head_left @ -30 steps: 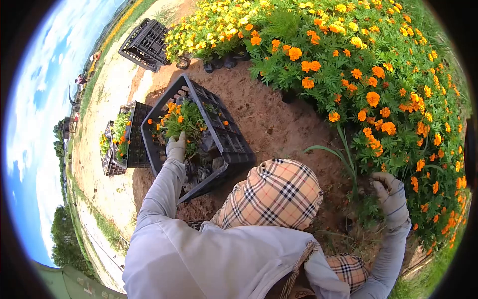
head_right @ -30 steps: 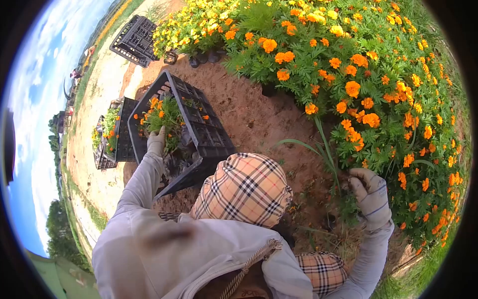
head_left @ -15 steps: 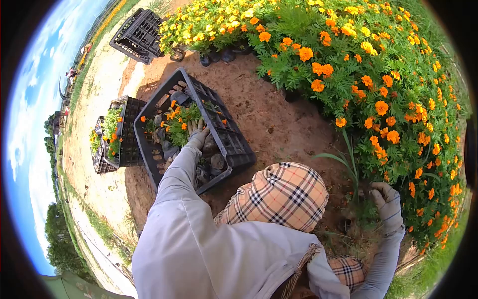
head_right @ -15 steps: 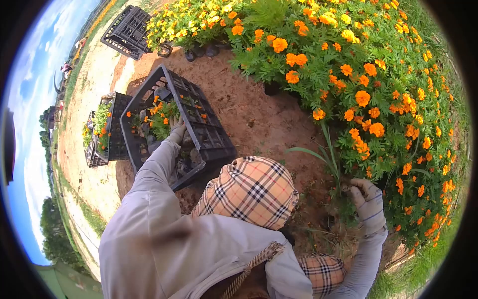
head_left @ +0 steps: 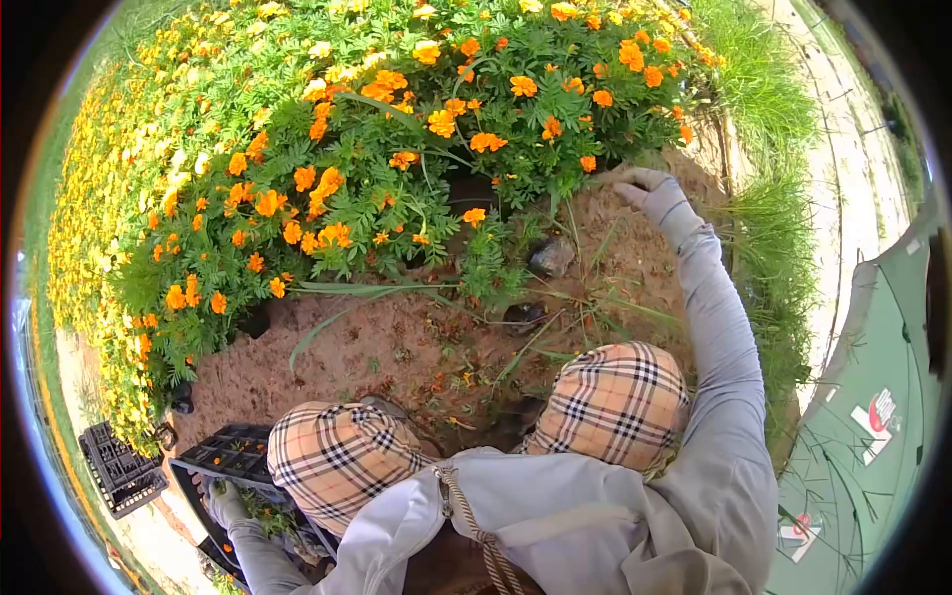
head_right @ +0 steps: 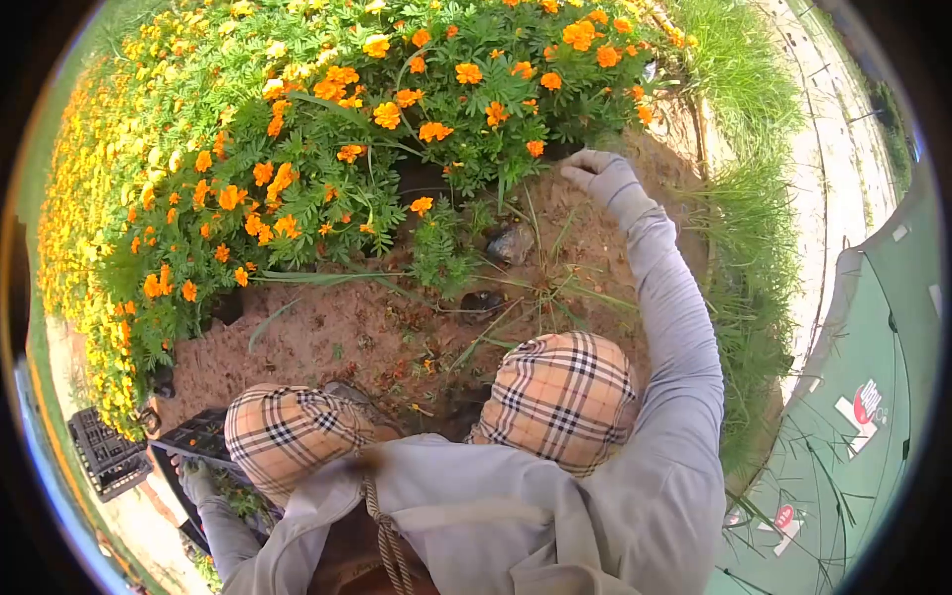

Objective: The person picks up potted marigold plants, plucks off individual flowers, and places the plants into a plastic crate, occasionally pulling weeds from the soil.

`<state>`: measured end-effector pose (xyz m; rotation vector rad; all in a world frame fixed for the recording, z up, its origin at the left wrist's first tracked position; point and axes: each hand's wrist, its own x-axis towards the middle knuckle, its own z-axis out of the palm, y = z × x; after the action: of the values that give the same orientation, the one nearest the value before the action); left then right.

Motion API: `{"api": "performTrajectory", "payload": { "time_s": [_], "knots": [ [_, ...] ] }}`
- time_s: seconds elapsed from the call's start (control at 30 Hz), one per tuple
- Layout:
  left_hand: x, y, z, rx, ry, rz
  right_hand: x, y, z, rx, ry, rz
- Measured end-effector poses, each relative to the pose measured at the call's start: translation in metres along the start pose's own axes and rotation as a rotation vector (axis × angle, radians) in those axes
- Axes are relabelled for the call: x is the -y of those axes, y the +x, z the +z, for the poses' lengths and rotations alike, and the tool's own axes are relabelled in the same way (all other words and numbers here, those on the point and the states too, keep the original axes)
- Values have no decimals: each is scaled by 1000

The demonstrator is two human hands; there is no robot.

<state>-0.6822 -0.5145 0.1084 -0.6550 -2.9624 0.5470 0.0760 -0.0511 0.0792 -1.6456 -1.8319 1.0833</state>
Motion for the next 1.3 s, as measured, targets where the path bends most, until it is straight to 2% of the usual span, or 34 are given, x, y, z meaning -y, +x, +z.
{"api": "performTrajectory", "payload": {
  "time_s": [0.03,0.07,0.1,0.13,0.2,0.23,0.27,0.3,0.33,0.37,0.43,0.5,0.53,0.57,0.6,0.67,0.7,0.73,0.8,0.83,0.87,0.9,0.93,1.0,1.03,1.07,1.13,1.17,1.2,1.23,1.27,1.3],
  "knots": [
    [10,18,-1,-187,-292,94,-18,-4,16,177,-316,-121],
    [-20,15,-42,-269,-380,126,-2,-13,39,346,-465,-15],
    [-29,32,-56,-460,-242,254,-18,-8,71,462,-637,-139],
    [-57,30,-91,-465,-311,381,-24,-3,101,560,-698,-162],
    [-135,-3,-164,-417,-557,539,-8,-2,145,452,-881,-172],
    [-170,-23,-193,-358,-701,685,3,2,158,525,-947,-139],
    [-208,-54,-222,-249,-821,810,-3,4,180,438,-1018,-188],
    [-243,-86,-243,-177,-930,950,-3,7,192,371,-949,-200],
    [-272,-119,-263,-150,-882,1126,-2,5,202,309,-880,-210],
    [-297,-147,-278,-143,-820,1324,-7,10,213,414,-883,-194],
    [-340,-198,-289,6,-807,1498,-30,32,240,609,-902,-156],
    [-372,-216,-267,104,-725,1643,-82,36,264,341,-659,-378],
    [-381,-216,-257,276,-660,1688,-98,34,267,212,-539,-485],
    [-386,-216,-245,451,-588,1716,-44,19,220,438,-493,-205],
    [-390,-215,-234,625,-503,1735,-30,14,215,438,-564,-250],
    [-401,-209,-222,662,-317,1705,-14,12,212,404,-702,-328],
    [-407,-207,-218,673,-228,1690,-12,11,219,376,-668,-402],
    [-410,-207,-215,635,-238,1676,-8,11,225,402,-699,-494],
    [-425,-207,-215,523,-262,1710,5,8,229,546,-669,-518],
    [-432,-208,-217,522,-271,1732,-4,7,247,438,-605,-399],
    [-437,-209,-215,642,-357,1634,-4,10,246,536,-506,-399],
    [-440,-207,-210,675,-391,1620,4,4,235,558,-497,-360],
    [-442,-207,-207,712,-427,1601,1,2,229,631,-264,-233],
    [-447,-215,-220,820,-430,1453,-38,24,229,727,-293,-247],
    [-449,-219,-224,876,-431,1369,-68,31,229,414,-306,-536],
    [-453,-219,-215,858,-456,1402,-103,33,225,92,-315,-815],
    [-469,-215,-194,818,-509,1462,-115,-12,156,-205,-22,-711],
    [-479,-228,-199,883,-438,1397,-117,-34,119,-168,363,-457],
    [-496,-243,-196,798,-419,1550,-122,-56,83,-170,872,-144],
    [-518,-259,-190,710,-391,1698,-132,-73,54,-275,1163,-18],
    [-547,-279,-182,616,-353,1854,-149,-87,24,-400,1340,32],
    [-573,-299,-176,530,-323,1928,-169,-90,3,-509,1424,60]
  ]
}}
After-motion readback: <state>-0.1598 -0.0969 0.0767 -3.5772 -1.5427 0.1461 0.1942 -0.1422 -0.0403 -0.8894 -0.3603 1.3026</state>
